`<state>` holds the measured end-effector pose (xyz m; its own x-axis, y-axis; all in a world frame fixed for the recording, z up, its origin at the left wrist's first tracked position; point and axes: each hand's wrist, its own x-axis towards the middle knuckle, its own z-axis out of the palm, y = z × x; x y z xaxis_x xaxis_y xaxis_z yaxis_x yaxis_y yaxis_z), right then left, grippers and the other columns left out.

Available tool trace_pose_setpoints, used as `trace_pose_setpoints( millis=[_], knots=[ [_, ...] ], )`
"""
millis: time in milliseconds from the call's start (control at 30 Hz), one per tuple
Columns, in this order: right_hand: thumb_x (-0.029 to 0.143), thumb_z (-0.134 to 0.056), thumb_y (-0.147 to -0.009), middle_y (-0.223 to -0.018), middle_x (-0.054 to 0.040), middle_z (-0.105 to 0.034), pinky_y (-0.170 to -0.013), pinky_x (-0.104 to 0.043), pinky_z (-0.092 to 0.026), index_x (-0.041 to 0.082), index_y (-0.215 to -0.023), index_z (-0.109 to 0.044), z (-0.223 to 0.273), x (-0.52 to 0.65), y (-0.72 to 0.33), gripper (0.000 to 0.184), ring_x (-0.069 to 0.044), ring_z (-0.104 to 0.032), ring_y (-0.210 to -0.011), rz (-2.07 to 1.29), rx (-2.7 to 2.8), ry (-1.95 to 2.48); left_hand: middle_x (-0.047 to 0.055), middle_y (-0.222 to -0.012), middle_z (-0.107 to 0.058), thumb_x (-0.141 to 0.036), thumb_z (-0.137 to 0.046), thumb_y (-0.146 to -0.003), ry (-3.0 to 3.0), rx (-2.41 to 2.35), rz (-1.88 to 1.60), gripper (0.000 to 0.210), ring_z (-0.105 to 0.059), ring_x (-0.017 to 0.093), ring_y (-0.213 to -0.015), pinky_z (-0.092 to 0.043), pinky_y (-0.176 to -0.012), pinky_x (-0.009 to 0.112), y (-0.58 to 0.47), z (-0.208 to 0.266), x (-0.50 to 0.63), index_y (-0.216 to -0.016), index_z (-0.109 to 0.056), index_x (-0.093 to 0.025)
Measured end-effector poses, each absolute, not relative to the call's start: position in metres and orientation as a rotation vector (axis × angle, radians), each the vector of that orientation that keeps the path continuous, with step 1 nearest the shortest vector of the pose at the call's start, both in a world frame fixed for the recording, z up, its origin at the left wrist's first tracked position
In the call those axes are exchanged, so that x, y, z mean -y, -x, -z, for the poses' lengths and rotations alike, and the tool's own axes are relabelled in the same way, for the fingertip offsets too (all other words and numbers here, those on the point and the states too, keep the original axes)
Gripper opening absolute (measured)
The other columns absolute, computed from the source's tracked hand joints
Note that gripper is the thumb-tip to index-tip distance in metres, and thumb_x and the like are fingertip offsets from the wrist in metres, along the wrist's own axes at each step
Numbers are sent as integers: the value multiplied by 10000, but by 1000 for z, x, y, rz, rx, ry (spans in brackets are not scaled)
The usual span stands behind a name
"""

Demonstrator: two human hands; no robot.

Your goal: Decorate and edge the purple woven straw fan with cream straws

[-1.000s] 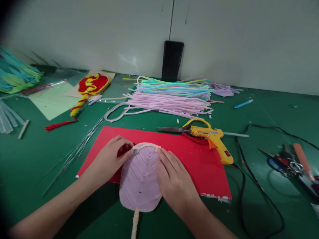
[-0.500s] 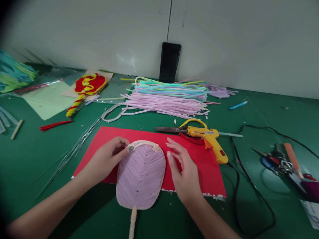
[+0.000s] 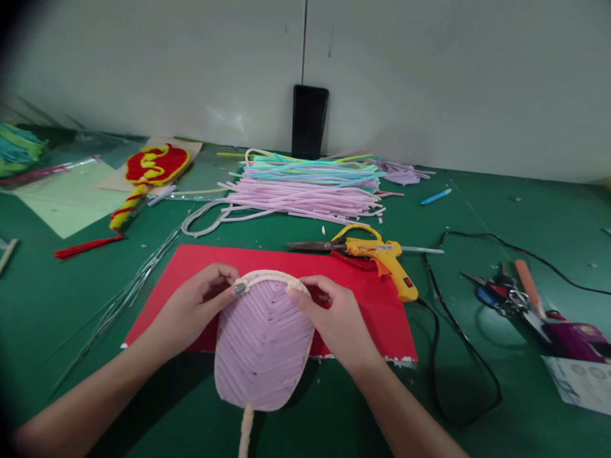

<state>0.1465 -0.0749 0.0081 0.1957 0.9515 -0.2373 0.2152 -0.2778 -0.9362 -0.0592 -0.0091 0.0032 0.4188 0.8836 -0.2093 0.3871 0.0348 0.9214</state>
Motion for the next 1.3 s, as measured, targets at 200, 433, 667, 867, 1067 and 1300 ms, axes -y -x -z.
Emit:
trace_pose_setpoints(
  millis=[200,433,667,867,1067,1300],
  knots=[
    [379,-614,-765,-668,22,-562,-583,-217,-410,187,-740,-607,-7,75,-142,194,-112,-522,-641,-1193,1091,1620,-22,-769,-558,-339,-521,-789,-1523,-1161,-537,143,-547,128,-716,-434,-643,234,58,-4,10,-822,-500,-201],
    [382,-619,-756,-619,35,-462,-519,-211,-350,186,-685,-526,-3,79,-142,229,-96,-428,-584,-1239,1007,1484,-19,-778,-545,-371,-532,-802,-1506,-1143,-523,177,-538,122,-722,-437,-645,226,55,-5,12,-818,-501,-198],
    [386,-596,-773,-619,29,-469,-508,-216,-353,189,-671,-523,-2,81,-141,232,-101,-433,-578,-1231,979,1496,-14,-777,-549,-392,-535,-806,-1515,-1148,-511,193,-533,123,-713,-440,-633,225,55,-4,13,-830,-509,-202],
    [386,-584,-782,-682,11,-545,-578,-231,-406,197,-742,-568,-6,81,-141,194,-123,-501,-646,-1237,1029,1548,-18,-781,-544,-387,-544,-804,-1506,-1166,-508,190,-528,120,-719,-434,-633,220,56,-2,12,-834,-509,-203],
    [385,-568,-792,-764,-14,-622,-638,-243,-459,203,-800,-602,-11,83,-141,185,-149,-571,-730,-1253,1059,1549,-14,-774,-546,-379,-540,-802,-1504,-1153,-520,185,-528,123,-714,-434,-626,222,56,-3,11,-819,-510,-197],
    [356,-566,-798,-645,11,-550,-564,-220,-428,193,-700,-567,-4,84,-142,190,-120,-511,-618,-1141,1078,1550,-11,-762,-555,-380,-548,-796,-1513,-1154,-512,186,-532,122,-699,-440,-623,220,55,-3,14,-808,-516,-198]
  ],
)
